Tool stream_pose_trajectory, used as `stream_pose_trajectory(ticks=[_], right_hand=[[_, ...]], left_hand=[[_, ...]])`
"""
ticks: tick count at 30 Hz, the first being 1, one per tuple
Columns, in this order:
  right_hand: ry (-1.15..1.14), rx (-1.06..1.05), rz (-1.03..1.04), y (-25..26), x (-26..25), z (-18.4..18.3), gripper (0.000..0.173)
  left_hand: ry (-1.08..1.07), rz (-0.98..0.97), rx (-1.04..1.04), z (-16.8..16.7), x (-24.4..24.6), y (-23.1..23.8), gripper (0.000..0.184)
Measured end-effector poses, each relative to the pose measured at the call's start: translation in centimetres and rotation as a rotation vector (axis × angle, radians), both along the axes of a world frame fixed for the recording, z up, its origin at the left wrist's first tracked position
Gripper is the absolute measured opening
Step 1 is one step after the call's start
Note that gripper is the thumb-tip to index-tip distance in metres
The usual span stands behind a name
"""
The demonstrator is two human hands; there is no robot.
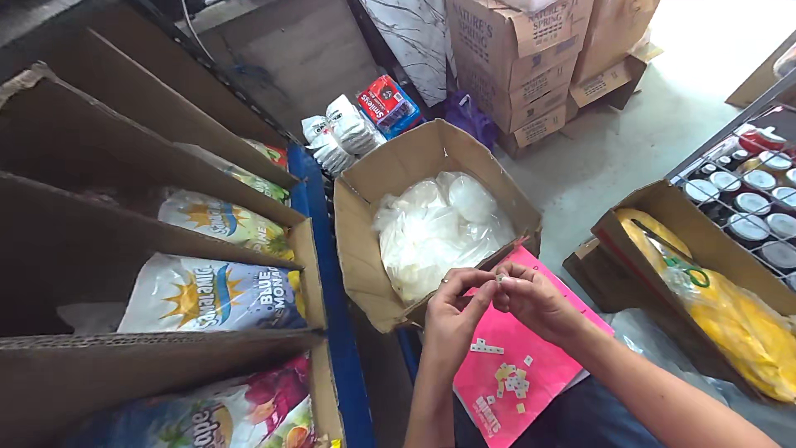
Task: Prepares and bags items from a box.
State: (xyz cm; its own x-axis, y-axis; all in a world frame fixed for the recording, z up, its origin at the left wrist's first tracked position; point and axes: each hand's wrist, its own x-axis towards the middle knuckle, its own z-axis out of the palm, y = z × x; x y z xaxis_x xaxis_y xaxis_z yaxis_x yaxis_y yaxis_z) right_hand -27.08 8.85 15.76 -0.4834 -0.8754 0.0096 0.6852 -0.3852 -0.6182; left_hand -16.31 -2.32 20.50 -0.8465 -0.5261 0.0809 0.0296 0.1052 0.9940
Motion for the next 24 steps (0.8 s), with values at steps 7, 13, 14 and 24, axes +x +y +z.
stream_pose_trajectory(ticks=[7,13,14,24], right_hand=[[0.012,-0.045,0.008,-0.2,-0.1,-0.8,0.004],[0.125,-0.002,0.028,0.6,-0.7,-0.7,0.005],[0.147,0.02,0.028,0.9,-1.0,-0.6,0.009],[0.309,0.233,0.124,2.2,-3.1,1.1,0.017]], left_hand=[[0.032,-0.022,0.056,-0.5,-0.4,-0.1,0.008],[0.007,-0.08,0.039,-0.3,-0.4,-0.8,0.008],[-0.024,-0.094,0.029,-0.1,-0.3,-1.0,0.008],[-0.228,-0.16,-0.162,1.8,-0.3,-1.8,0.011]])
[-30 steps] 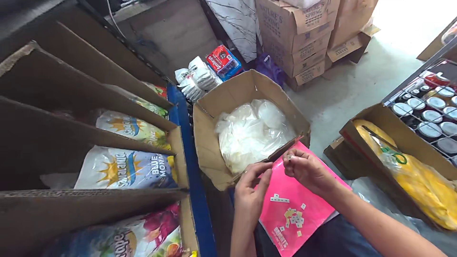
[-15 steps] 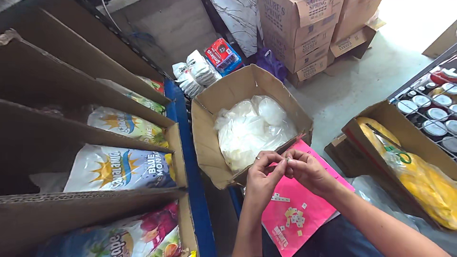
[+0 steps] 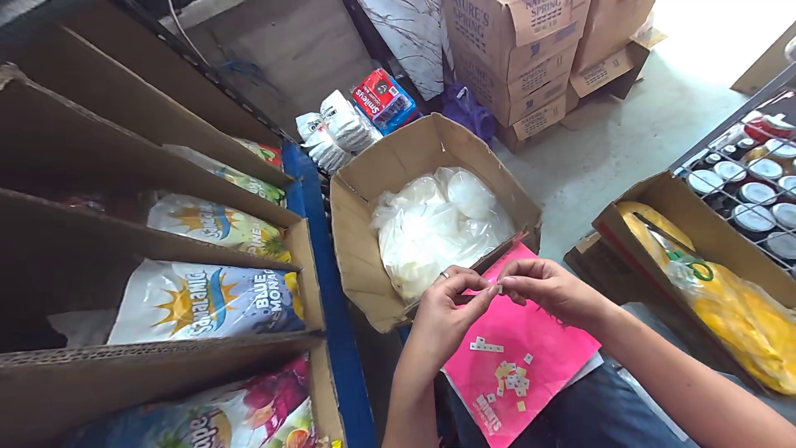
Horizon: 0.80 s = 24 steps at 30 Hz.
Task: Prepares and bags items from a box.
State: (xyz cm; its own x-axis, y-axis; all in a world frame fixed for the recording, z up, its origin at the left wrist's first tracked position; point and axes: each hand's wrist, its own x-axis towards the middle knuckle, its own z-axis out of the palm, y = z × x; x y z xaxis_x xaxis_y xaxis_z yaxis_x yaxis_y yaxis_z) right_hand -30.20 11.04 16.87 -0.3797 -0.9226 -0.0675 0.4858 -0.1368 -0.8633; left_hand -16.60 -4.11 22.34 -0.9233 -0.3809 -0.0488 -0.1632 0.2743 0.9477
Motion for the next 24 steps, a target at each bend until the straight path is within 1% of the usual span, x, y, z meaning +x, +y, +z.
stream_pose_trajectory(ticks=[7,13,19,24], right_hand=[[0.05,0.053,0.022,0.13,-0.23,0.36,0.015],[0.051,0.076,0.002,0.01,-0.08,0.9,0.015],[0.057,0.045,0.048,0.19,-0.23,0.62,0.015],[0.115,0.062,0.065,0.47,-0.69,0.98,0.014]], left_hand=[[-0.028,-0.018,-0.125,0.32,-0.16,-0.06,0.012],[-0.01,-0.027,-0.136,0.55,-0.2,0.12,0.011],[-0.001,-0.055,-0.117,0.66,0.04,-0.09,0.012],[-0.015,-0.068,-0.114,0.81,-0.01,-0.19,0.012]])
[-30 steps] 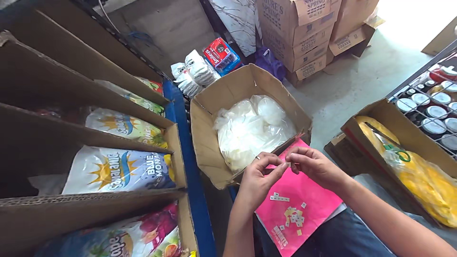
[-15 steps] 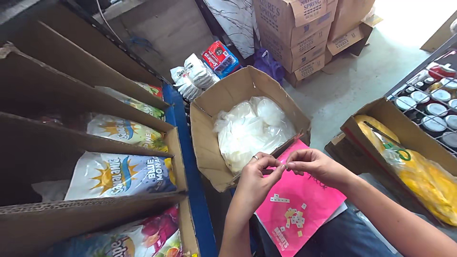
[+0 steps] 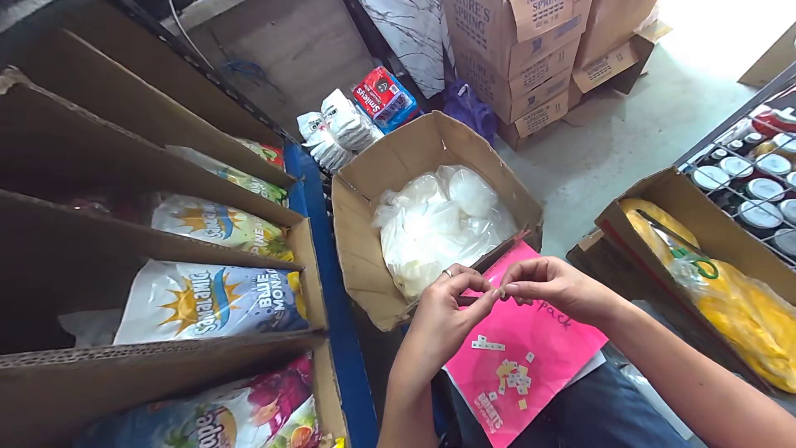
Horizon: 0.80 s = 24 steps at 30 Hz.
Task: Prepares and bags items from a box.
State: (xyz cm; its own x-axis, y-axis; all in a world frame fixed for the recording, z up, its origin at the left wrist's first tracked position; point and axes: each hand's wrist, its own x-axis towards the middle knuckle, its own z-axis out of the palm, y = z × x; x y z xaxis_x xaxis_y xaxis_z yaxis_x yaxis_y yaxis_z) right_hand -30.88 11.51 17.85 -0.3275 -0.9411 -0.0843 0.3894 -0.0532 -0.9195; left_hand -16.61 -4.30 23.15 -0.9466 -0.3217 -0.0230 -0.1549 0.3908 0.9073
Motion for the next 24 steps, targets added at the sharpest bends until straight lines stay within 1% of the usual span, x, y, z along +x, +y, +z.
stream_pose_trajectory(ticks=[5,11,17,24], right_hand=[[0.111,0.04,0.017,0.2,-0.4,1.0,0.013],[0.282,0.096,0.039,0.4,-0.9,1.8,0.002],[0.426,0.11,0.021,0.4,-1.0,1.9,0.003],[0.578,0.085,-0.057,0.2,-0.3,1.5,0.005]], left_hand=[[-0.001,-0.03,-0.013,0.1,-0.1,0.0,0.012],[-0.014,-0.063,-0.031,0.3,-0.1,-0.2,0.013],[-0.031,-0.09,-0.055,0.3,-0.4,-0.4,0.014],[-0.029,-0.111,-0.075,0.1,-0.6,-0.4,0.014]])
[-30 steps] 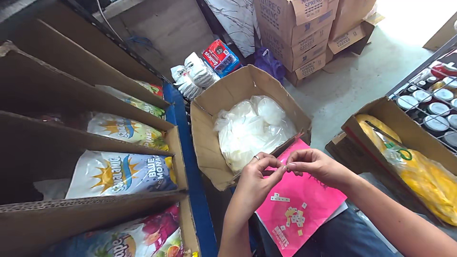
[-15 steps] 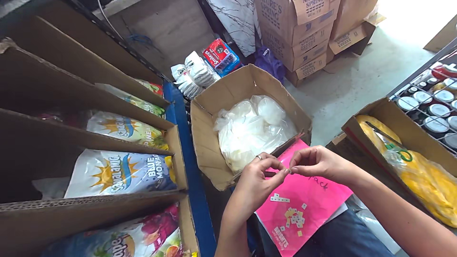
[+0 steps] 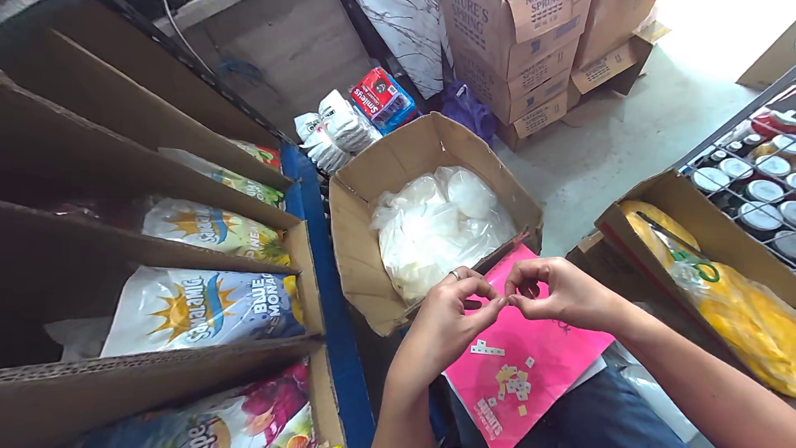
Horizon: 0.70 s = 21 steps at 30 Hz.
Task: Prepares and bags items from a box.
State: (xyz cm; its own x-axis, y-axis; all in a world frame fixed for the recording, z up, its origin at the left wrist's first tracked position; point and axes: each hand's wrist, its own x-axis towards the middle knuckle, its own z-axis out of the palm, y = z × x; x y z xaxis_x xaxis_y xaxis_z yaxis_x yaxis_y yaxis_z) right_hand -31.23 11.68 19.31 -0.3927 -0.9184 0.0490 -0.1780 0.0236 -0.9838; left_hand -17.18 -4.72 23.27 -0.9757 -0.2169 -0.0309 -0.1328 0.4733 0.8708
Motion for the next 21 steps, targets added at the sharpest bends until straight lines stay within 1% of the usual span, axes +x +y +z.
stream_pose_trajectory(ticks=[7,21], right_hand=[[-0.014,-0.02,-0.012,0.01,0.09,-0.37,0.006],[-0.037,0.006,-0.047,0.13,0.21,-0.39,0.007]], left_hand=[[0.009,-0.003,-0.007,-0.23,-0.09,-0.08,0.014],[-0.024,0.017,-0.01,-0.22,-0.34,-0.1,0.015]])
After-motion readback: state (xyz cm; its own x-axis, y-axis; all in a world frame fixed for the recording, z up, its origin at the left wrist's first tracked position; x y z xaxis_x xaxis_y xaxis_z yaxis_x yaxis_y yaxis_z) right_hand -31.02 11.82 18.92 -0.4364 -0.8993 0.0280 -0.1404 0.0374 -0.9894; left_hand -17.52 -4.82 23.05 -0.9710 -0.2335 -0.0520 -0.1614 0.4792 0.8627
